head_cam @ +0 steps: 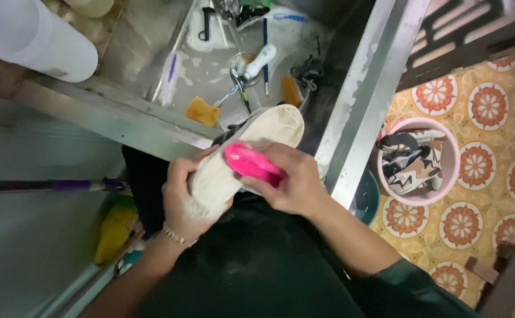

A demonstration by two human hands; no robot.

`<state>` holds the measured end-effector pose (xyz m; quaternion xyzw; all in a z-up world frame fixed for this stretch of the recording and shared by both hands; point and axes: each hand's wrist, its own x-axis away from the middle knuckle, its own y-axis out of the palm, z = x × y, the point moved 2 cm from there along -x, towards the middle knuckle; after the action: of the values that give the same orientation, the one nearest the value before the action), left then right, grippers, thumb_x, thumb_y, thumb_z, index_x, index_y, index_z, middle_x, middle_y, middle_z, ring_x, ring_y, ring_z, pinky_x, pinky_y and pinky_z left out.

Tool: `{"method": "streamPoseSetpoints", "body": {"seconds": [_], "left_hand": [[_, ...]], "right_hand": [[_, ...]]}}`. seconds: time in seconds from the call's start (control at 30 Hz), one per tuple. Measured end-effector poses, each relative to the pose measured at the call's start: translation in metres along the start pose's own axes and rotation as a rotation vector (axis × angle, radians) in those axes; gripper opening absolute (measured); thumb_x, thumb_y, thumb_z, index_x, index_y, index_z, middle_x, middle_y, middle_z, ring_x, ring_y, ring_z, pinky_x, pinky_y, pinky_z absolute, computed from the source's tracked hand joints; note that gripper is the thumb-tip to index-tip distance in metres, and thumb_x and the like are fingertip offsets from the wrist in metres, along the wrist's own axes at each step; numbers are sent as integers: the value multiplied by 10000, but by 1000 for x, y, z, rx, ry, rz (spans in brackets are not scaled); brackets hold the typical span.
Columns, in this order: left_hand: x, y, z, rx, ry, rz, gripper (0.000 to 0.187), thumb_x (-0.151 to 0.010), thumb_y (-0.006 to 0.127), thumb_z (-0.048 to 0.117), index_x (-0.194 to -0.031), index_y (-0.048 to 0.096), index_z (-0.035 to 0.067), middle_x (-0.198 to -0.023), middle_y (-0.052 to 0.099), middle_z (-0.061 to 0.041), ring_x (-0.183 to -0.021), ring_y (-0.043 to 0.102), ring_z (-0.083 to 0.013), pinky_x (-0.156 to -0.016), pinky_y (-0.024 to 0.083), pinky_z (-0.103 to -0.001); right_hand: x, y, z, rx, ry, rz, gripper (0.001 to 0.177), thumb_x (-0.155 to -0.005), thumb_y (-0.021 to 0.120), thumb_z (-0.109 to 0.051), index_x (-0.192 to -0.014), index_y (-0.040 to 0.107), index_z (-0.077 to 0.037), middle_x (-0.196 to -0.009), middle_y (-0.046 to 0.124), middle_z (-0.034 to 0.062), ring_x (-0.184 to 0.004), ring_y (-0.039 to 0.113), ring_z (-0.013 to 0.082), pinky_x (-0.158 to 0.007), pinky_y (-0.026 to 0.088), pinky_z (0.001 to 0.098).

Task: The person cleans shoes in a sink by rinsing them under a faucet, scrubbing the soles and uppers with a pink brush, and applying cleaning solution from a bottle.

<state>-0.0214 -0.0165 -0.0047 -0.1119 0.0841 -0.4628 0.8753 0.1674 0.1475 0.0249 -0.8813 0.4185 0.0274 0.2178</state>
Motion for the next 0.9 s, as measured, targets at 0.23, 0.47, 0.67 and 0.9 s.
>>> {"method": "streamPoseSetpoints", "body": {"seconds": [0.23, 0.47, 0.67, 0.9], "left_hand": [[35, -2, -9, -206, 203, 102, 755, -598, 1147, 159, -1160, 659, 34, -1362, 889, -237, -1214, 888, -497, -1035, 714, -582], [31, 1, 4, -215, 214, 109, 777, -579, 1137, 130, -1179, 654, 27, -1324, 859, -238, -1209, 878, -506, -1058, 695, -594], [37, -3, -3, -218, 244, 107, 739, -702, 1139, 130, -1189, 602, -14, -1421, 877, -282, -1275, 894, -484, -1067, 691, -549], [44, -9, -25, -104, 143, -50, 1000, -596, 1155, 51, -1305, 450, 39, -1696, 741, -367, -1505, 808, -392, -1063, 696, -383]], "right_hand": [[26, -5, 29, 267, 170, 28, 434, -935, 1053, -372, -1206, 923, -59, -1009, 895, 269, -949, 890, 560, -785, 713, 582], [14, -54, 108, 596, 631, 96, 647, -972, 1011, -702, -1323, 913, -167, -1044, 907, 212, -1047, 901, 513, -880, 713, 592], [25, -11, -6, 261, 509, 65, 536, -959, 1025, -481, -1265, 923, -53, -1016, 908, 292, -1010, 913, 548, -842, 730, 575], [20, -10, 6, 37, 447, -148, 365, -1148, 797, -389, -1354, 822, -89, -1046, 886, 54, -697, 836, 149, -592, 761, 333]]}}
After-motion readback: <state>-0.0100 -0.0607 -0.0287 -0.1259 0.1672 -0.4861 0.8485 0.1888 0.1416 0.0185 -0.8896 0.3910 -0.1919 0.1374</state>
